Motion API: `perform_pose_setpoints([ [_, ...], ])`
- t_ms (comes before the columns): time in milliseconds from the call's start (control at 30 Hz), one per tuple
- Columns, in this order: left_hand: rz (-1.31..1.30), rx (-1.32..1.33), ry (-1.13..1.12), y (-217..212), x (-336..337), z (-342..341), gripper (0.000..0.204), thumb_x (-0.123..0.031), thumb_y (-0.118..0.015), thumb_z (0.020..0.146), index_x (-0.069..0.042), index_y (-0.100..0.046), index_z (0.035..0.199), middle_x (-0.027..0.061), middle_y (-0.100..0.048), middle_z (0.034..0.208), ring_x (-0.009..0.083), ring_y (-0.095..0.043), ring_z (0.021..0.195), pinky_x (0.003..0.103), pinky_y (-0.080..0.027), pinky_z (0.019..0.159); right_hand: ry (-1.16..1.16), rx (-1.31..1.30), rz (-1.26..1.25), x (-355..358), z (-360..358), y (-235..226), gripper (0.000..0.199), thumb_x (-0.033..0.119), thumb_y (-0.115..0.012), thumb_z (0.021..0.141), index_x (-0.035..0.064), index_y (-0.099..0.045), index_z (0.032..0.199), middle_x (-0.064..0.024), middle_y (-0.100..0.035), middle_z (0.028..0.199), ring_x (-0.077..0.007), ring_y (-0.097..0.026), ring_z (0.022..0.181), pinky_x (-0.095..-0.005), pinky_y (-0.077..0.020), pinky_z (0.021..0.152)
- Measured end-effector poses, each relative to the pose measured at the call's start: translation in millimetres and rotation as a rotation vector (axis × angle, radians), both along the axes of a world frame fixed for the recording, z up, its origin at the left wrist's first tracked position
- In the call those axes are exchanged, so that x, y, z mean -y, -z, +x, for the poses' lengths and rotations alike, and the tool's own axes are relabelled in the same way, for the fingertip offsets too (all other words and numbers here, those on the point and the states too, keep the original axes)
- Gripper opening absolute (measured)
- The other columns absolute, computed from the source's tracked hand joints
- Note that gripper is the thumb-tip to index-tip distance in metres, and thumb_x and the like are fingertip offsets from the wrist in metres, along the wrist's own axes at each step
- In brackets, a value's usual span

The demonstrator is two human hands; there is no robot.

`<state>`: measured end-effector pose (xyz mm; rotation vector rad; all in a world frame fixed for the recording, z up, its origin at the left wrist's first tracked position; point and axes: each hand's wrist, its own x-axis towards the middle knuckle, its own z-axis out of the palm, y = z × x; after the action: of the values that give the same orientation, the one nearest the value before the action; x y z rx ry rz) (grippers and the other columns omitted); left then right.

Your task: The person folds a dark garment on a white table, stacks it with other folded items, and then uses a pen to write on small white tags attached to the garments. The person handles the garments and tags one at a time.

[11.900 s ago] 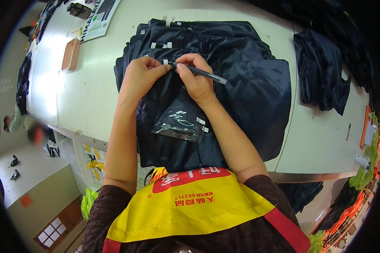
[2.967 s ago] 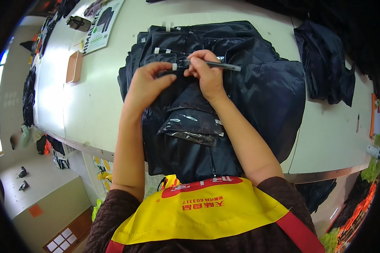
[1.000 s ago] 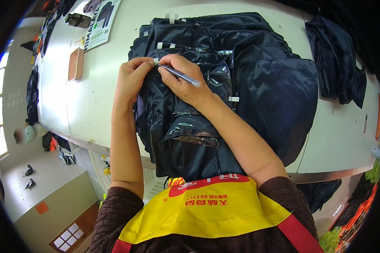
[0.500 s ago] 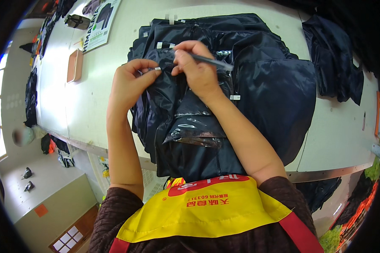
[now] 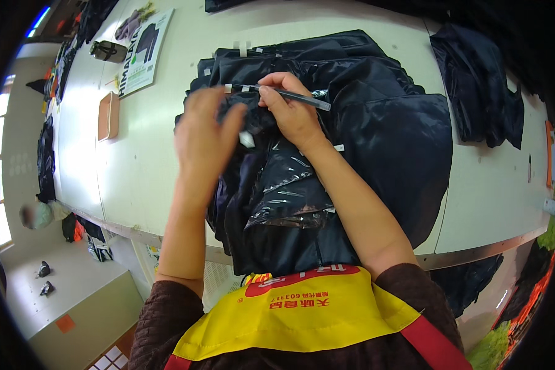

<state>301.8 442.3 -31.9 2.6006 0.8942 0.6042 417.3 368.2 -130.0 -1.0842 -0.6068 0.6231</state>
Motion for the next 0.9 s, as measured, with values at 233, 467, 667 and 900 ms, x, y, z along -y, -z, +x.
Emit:
perform_pose_setpoints([
  [233, -0.023, -0.334, -0.173, 5, -24, -1, 0.047, -0.033, -0.072, 0.070, -0.004, -0.062, 0.105, 0.0150, -0.062, 0.097, 0.0333, -0.061, 0.089, 0.039, -0.048, 0.075, 0.001, 0.072, -0.036, 3, -1, -6, 0.021, 0.017, -0.058, 0.088, 0.0003, -0.056, 0.101, -0.0059, -0.060, 0.086, -0.0099, -0.059, 0.072, -0.0219, -0.0481, 0.068],
  [467, -0.172, -0.228, -0.208, -8, -19, 9, 0.036, -0.024, -0.073, 0.071, -0.003, -0.060, 0.097, 0.0114, -0.063, 0.088, 0.0252, -0.063, 0.077, 0.033, -0.048, 0.067, -0.015, 0.097, -0.022, 5, -2, -15, 0.021, 0.016, -0.060, 0.087, 0.0009, -0.056, 0.101, -0.0052, -0.061, 0.084, -0.0090, -0.058, 0.068, -0.0212, -0.0479, 0.065],
  [667, -0.701, 0.072, -0.123, 17, -48, 13, 0.027, -0.017, -0.068, 0.076, 0.004, -0.066, 0.093, 0.0065, -0.064, 0.081, 0.0118, -0.058, 0.075, 0.024, -0.046, 0.071, 0.037, 0.212, 0.025, -4, -4, -14, 0.021, 0.017, -0.061, 0.086, 0.0017, -0.058, 0.101, -0.0047, -0.061, 0.084, -0.0092, -0.057, 0.073, -0.0225, -0.0461, 0.066],
  [900, -0.850, 0.287, -0.167, 31, -48, 13, 0.024, -0.017, -0.063, 0.079, 0.004, -0.068, 0.090, 0.0002, -0.060, 0.069, 0.0070, -0.050, 0.062, 0.021, -0.040, 0.057, 0.065, 0.407, -0.024, -8, -5, -15, 0.022, 0.017, -0.062, 0.085, 0.0016, -0.057, 0.100, -0.0099, -0.061, 0.084, -0.0157, -0.059, 0.073, -0.0256, -0.0472, 0.066],
])
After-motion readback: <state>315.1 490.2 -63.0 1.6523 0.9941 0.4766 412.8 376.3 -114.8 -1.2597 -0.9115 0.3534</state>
